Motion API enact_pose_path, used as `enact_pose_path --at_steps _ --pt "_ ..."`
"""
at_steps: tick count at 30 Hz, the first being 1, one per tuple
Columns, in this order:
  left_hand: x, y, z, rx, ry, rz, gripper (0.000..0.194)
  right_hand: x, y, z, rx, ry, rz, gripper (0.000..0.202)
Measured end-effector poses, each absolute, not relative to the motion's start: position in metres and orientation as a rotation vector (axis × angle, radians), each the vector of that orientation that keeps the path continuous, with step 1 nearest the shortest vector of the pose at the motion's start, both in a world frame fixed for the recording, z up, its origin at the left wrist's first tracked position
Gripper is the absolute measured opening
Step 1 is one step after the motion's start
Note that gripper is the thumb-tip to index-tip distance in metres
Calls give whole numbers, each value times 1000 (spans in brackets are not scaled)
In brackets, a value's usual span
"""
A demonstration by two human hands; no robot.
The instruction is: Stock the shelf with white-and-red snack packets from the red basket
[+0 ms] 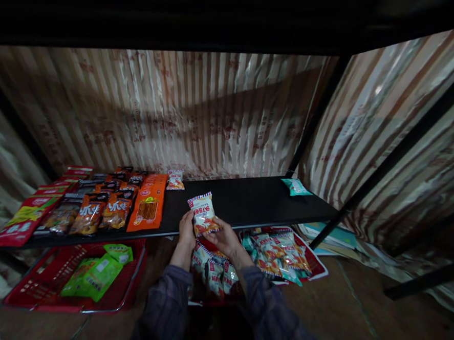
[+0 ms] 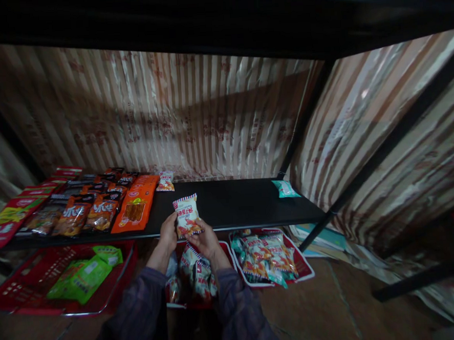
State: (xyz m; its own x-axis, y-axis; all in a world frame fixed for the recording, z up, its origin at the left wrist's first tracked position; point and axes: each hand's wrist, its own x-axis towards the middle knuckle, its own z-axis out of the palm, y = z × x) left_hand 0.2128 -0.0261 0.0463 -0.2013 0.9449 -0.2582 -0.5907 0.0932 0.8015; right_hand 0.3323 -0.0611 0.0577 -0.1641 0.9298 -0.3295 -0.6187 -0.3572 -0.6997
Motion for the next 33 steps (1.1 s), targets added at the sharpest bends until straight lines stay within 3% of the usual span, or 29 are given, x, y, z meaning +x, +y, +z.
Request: enact_pose_path --at_steps 7,26,33 --pt "194 -38 75 515 872 1458 27 336 -88 50 -846 -405 1849 13" --pt "190 -54 107 512 932 1591 26 315 -126 39 -747 -438 1576 25" --pt "161 -50 114 932 984 1193 24 322 -135 36 -870 -416 1520 33"
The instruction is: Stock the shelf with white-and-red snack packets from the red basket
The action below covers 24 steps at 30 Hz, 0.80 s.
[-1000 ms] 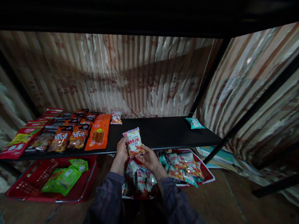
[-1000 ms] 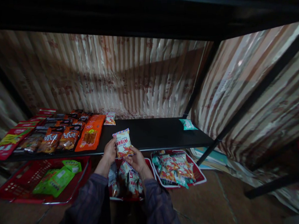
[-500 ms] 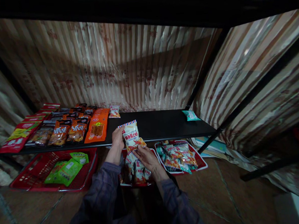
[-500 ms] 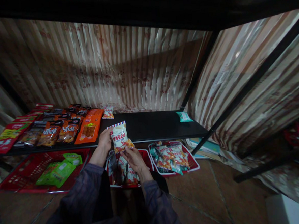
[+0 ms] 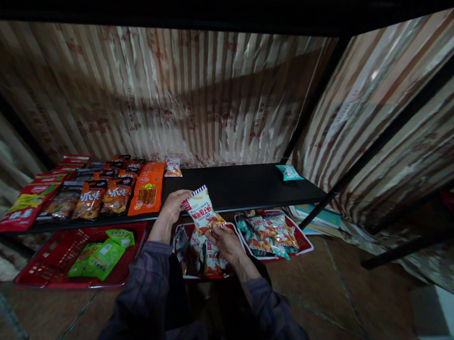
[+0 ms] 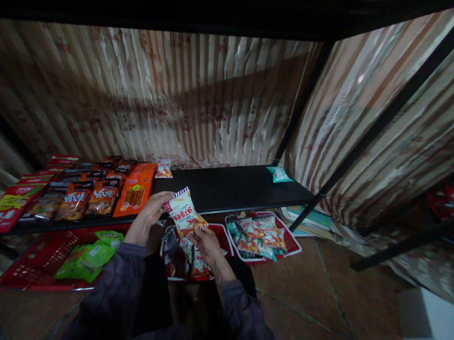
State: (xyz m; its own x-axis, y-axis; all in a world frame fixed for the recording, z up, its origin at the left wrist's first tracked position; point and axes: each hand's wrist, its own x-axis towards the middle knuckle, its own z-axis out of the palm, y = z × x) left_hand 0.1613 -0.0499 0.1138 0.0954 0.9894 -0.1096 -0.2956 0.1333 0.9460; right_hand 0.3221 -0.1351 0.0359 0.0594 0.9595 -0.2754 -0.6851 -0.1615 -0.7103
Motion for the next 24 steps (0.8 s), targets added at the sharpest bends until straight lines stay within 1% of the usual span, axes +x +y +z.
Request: enact_pose_path --at_steps 3,5,9,12,14,20,24 --pt "153 -49 119 1085 1038 1085 23 324 -137 32 -938 -465 1516 34" --pt "153 -48 119 1154 1049 1084 18 323 -137 30 -965 -490 1516 33" --pt "159 -44 115 1160 1152 1192 8 320 -138 30 -975 -497 1520 32" --pt "163 -40 114 1138 1226 1254 7 317 -139 35 -981 -490 1520 31" --pt "163 -39 116 1134 1211 1273 10 316 -139 39 -986 -457 1504 32" --pt "158 -49 114 957 1061 1229 32 315 -136 46 -956 -391 1454 30" --pt "162 -60 100 867 995 1115 37 312 -131 44 -1005 -361 1432 31"
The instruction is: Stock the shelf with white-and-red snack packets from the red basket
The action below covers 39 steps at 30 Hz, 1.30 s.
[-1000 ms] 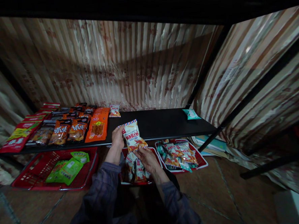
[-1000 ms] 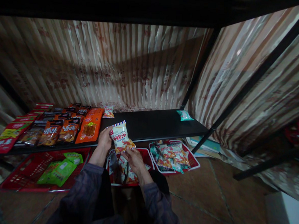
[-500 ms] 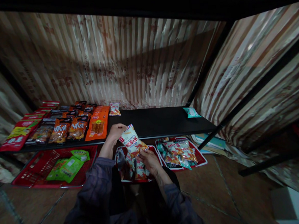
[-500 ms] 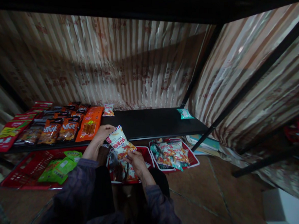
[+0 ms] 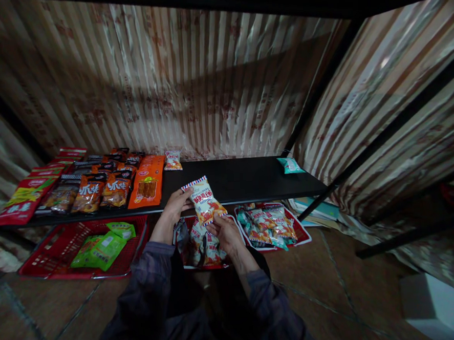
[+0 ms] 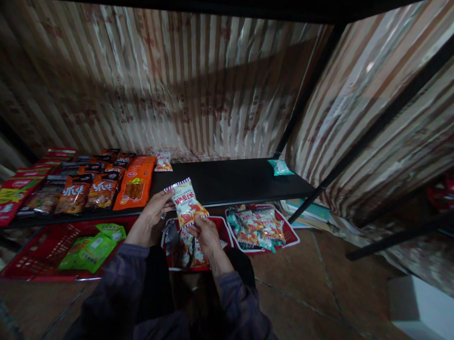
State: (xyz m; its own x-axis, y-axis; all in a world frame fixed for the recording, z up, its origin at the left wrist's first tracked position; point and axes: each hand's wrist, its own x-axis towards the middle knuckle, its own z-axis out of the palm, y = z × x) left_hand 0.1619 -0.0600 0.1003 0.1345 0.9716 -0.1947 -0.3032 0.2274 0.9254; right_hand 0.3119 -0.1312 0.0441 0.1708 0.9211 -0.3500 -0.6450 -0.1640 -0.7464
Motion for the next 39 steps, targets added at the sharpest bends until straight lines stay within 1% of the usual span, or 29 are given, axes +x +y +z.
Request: enact_pose_path --at_steps 5,9,12,22,31,35,39 --pt "172 -63 93 732 1004 1189 31 307 -131 41 -942 -392 1428 33" --pt "176 -61 95 722 1016 1236 28 306 -132 40 -987 -421 1411 34" --pt "176 -61 95 720 1024 1261 28 305 -132 41 -1018 -444 1389 32" --pt "179 -62 93 670 1069 1308 26 296 -139 51 -950 -435 1347 37" --pt "182 -56 80 620 1119 1302 31 292 -145 56 -951 -463 1358 36" --pt "181 -56 76 655 1125 1298 29 293 -145 51 -1011 -624 1239 33" --pt "179 -58 80 716 1108 1301 29 298 -145 47 -1142 -908 980 24"
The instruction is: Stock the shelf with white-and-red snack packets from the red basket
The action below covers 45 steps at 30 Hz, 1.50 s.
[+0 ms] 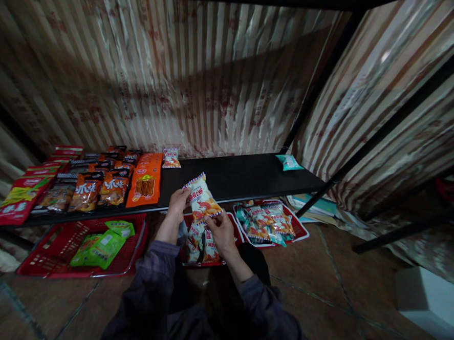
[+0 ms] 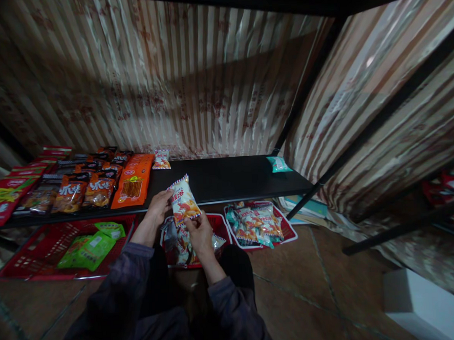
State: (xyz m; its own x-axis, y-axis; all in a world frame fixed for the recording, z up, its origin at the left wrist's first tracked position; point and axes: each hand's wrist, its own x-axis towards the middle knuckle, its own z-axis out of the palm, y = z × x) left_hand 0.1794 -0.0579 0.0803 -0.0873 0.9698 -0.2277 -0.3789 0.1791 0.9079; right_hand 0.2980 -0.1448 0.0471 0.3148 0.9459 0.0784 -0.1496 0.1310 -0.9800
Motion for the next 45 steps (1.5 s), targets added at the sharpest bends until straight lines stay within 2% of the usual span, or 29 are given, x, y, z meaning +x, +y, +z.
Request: enact_pose_path --at_steps 5,8,14,22,28,32,34,39,41,45 --pt "179 -59 86 653 1071 1293 35 306 -146 48 -1332 -1300 587 9" --pt "180 -60 86 618 962 1266 33 307 -148 47 -1372 -1481 390 14" --pt "178 -64 87 653 863 1163 52 307 -150 42 -1347 -1736 79 22" --pt "177 -57 88 641 883 1346 40 311 -154 36 -1360 -1853 -89 30" --pt "176 -52 82 588 979 1452 34 308 -158 36 -1337 -1778 -13 32" --pt "173 -50 81 509 1019 1512 31 307 -158 38 -1314 -1481 97 30" --pt "171 -48 80 478 1045 1523 30 307 -154 37 -1307 -1228 274 36" --pt "171 -45 77 463 1019 1532 32 303 -141 33 -1101 -625 1053 48" --pt "172 -45 76 451 1008 1541 32 301 -139 33 -1038 -536 1168 44" --pt "173 -48 76 417 992 1531 25 299 -140 32 -1026 -505 1152 36"
